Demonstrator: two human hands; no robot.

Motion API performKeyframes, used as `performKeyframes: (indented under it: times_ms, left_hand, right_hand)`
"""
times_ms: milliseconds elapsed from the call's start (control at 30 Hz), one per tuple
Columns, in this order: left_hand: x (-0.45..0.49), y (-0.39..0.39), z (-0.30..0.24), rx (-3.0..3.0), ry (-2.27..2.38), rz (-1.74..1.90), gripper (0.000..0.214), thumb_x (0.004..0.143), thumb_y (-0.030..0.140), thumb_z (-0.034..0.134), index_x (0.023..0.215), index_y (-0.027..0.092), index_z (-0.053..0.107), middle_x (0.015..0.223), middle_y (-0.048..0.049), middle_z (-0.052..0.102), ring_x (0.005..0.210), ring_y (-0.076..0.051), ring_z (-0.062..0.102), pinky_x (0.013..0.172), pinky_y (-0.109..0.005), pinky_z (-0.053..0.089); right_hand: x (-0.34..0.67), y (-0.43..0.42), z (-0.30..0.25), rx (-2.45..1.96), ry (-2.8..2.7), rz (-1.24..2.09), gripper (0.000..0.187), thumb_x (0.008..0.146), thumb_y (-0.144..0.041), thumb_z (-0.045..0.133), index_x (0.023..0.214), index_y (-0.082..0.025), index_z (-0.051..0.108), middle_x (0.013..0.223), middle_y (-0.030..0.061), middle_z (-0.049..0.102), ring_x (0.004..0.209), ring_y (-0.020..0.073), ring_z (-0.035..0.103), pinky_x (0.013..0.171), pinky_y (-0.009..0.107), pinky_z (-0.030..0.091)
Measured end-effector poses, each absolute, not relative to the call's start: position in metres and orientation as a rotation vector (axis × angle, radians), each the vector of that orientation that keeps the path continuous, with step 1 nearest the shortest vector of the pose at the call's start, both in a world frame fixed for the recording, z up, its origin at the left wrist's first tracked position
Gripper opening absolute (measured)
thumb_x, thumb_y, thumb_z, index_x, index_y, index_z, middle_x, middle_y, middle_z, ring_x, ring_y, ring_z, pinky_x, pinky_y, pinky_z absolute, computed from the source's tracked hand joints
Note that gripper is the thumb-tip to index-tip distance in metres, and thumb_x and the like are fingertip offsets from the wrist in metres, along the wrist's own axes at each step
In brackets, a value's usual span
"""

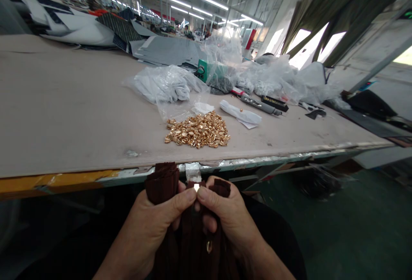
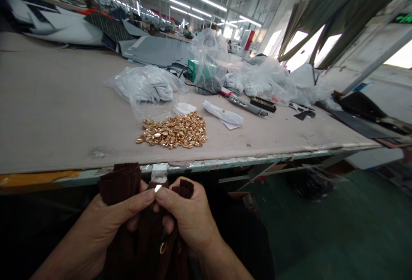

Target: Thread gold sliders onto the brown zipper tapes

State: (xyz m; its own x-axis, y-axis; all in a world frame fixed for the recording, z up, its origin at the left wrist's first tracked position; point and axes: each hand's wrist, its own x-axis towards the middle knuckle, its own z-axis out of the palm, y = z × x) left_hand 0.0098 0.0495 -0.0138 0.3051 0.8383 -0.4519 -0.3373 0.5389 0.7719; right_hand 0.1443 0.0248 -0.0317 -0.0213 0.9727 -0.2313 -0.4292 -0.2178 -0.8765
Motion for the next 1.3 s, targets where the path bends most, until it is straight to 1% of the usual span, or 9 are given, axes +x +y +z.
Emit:
performKeyframes:
  times_ms: [67,133,233,333,500,600,767,1033,1300]
  left_hand:
    - [0.0083,0.0481,-0.016,0.626,0.948,0.797,0.025,0.064,0.035,0.083,0.063,0.017,0.066,0.052,-0.0031,0.067,0.046,-0.019,0.063,0.046,-0.029,0.051]
    - [0.0075,0.0467,-0.0169,0.6,0.916,0.787,0.025,0.065,0.034,0.082,0.064,0.017,0.064,0.053,-0.0021,0.067,0.047,-0.018,0.062,0.048,-0.028,0.051]
    - [0.0069,0.0452,-0.0147,0.517,0.892,0.825,0.026,0.064,0.028,0.083,0.059,0.017,0.06,0.046,0.0036,0.058,0.042,-0.012,0.055,0.045,-0.024,0.047]
    - [0.0061,0.0443,-0.0113,0.455,0.894,0.83,0.027,0.062,0.024,0.084,0.057,0.017,0.059,0.045,0.0061,0.052,0.041,-0.009,0.05,0.044,-0.02,0.044]
    - [0.0047,0.0431,-0.013,0.431,0.861,0.827,0.03,0.06,0.024,0.085,0.053,0.016,0.056,0.043,0.0064,0.05,0.039,-0.007,0.047,0.041,-0.018,0.042]
    - [0.0047,0.0427,-0.0147,0.413,0.854,0.836,0.028,0.059,0.022,0.085,0.054,0.016,0.058,0.043,0.0062,0.051,0.038,-0.007,0.047,0.04,-0.017,0.041]
    - [0.0051,0.0429,-0.0139,0.398,0.877,0.842,0.026,0.059,0.02,0.085,0.055,0.016,0.059,0.044,0.0064,0.052,0.039,-0.006,0.046,0.041,-0.017,0.042]
    - [0.0052,0.0423,-0.0159,0.445,0.901,0.855,0.028,0.058,0.023,0.085,0.053,0.016,0.058,0.042,0.0063,0.05,0.039,-0.007,0.045,0.041,-0.018,0.04]
    - [0.0098,0.0428,-0.0185,0.462,0.915,0.854,0.026,0.06,0.027,0.084,0.059,0.017,0.06,0.047,0.0039,0.055,0.042,-0.012,0.054,0.043,-0.023,0.045]
  right_hand:
    - [0.1461,0.0241,-0.0313,-1.077,-0.756,1.526,0.037,0.073,-0.043,0.078,0.066,-0.016,0.054,0.036,-0.0079,0.049,0.031,0.0046,0.038,0.034,0.014,0.03]
    - [0.1465,0.0234,-0.0302,-1.09,-0.75,1.536,0.036,0.073,-0.043,0.078,0.066,-0.017,0.053,0.036,-0.0081,0.049,0.031,0.0045,0.037,0.034,0.014,0.029]
    - [0.1455,0.0225,-0.0279,-1.082,-0.728,1.563,0.035,0.074,-0.041,0.077,0.065,-0.017,0.053,0.037,-0.0081,0.049,0.031,0.004,0.035,0.034,0.014,0.029]
    - [0.1445,0.0217,-0.0264,-1.05,-0.692,1.577,0.034,0.071,-0.039,0.078,0.064,-0.016,0.053,0.043,-0.0072,0.052,0.03,0.0027,0.035,0.033,0.014,0.029]
    - [0.1455,0.0203,-0.0279,-1.01,-0.67,1.602,0.032,0.071,-0.035,0.078,0.065,-0.016,0.053,0.046,-0.0061,0.055,0.031,0.0026,0.037,0.033,0.014,0.032]
    - [0.146,0.0201,-0.0295,-0.999,-0.66,1.616,0.031,0.071,-0.035,0.078,0.065,-0.017,0.053,0.043,-0.0066,0.053,0.03,0.0033,0.036,0.033,0.014,0.032]
    - [0.1456,0.0204,-0.0299,-0.994,-0.624,1.621,0.032,0.07,-0.034,0.078,0.064,-0.017,0.051,0.045,-0.0061,0.054,0.031,0.0035,0.036,0.033,0.015,0.033]
    - [0.146,0.0224,-0.0274,-0.986,-0.643,1.627,0.03,0.072,-0.033,0.076,0.063,-0.016,0.052,0.043,-0.0065,0.053,0.03,0.003,0.035,0.033,0.015,0.033]
    - [0.1462,0.0266,-0.0242,-1.047,-0.673,1.616,0.031,0.069,-0.034,0.078,0.062,-0.017,0.052,0.036,-0.0078,0.048,0.029,0.0042,0.034,0.031,0.015,0.03]
